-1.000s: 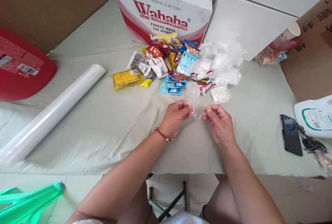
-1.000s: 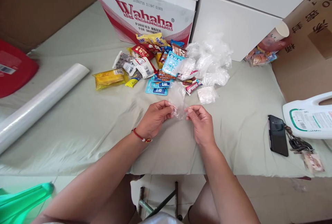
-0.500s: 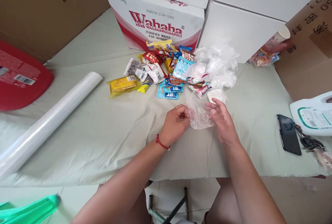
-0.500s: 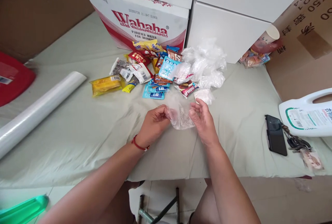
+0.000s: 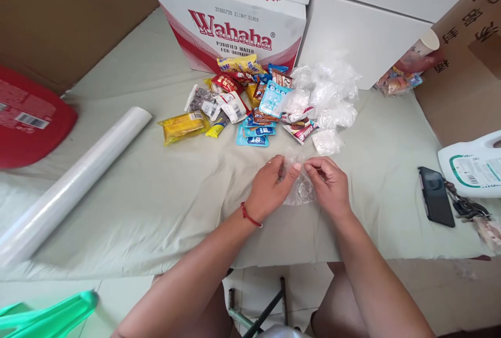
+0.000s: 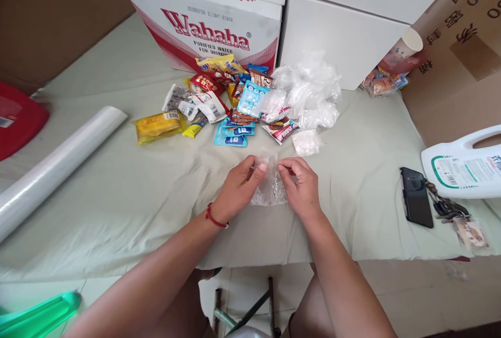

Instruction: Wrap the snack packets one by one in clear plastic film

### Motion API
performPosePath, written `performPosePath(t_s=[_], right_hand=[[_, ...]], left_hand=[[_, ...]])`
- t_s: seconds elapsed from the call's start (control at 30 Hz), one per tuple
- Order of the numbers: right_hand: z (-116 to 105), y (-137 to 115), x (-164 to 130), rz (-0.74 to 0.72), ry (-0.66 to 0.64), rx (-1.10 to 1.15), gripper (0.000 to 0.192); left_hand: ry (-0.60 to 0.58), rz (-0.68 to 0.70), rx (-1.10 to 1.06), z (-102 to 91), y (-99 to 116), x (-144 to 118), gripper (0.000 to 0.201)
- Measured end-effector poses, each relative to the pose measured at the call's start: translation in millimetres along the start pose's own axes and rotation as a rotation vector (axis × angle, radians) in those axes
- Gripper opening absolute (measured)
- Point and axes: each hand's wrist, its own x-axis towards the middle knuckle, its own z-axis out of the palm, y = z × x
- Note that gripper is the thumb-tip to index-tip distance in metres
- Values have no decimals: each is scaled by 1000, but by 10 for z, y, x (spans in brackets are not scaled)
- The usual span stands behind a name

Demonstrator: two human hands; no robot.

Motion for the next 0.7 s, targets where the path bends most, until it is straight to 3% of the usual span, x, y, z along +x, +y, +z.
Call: performPosePath(t_s=[0.17,0.3,0.43,0.53,0.6,0.7], right_hand=[[15,-18,-17,-106,-69,37,12],[-23,2,-7,-104,-111,118,10],[-44,55,9,130,-61,185,16],[-43,118,17,331,-52,115,24],[-37,141,20,259,-29,-38,26],[-24,119,14,-142,7,-312,57]], left_hand=[[113,-46,-222,-8,-75,48,43],[132,-178,-481,-15,-137,124,34],[221,-264,-753,-42,-114,175,19],[287,-244,-789,-61,-100,186,21],[291,-207,-728,-55,-117,182,27],[267,-137,-606,-26,-162,166,33]])
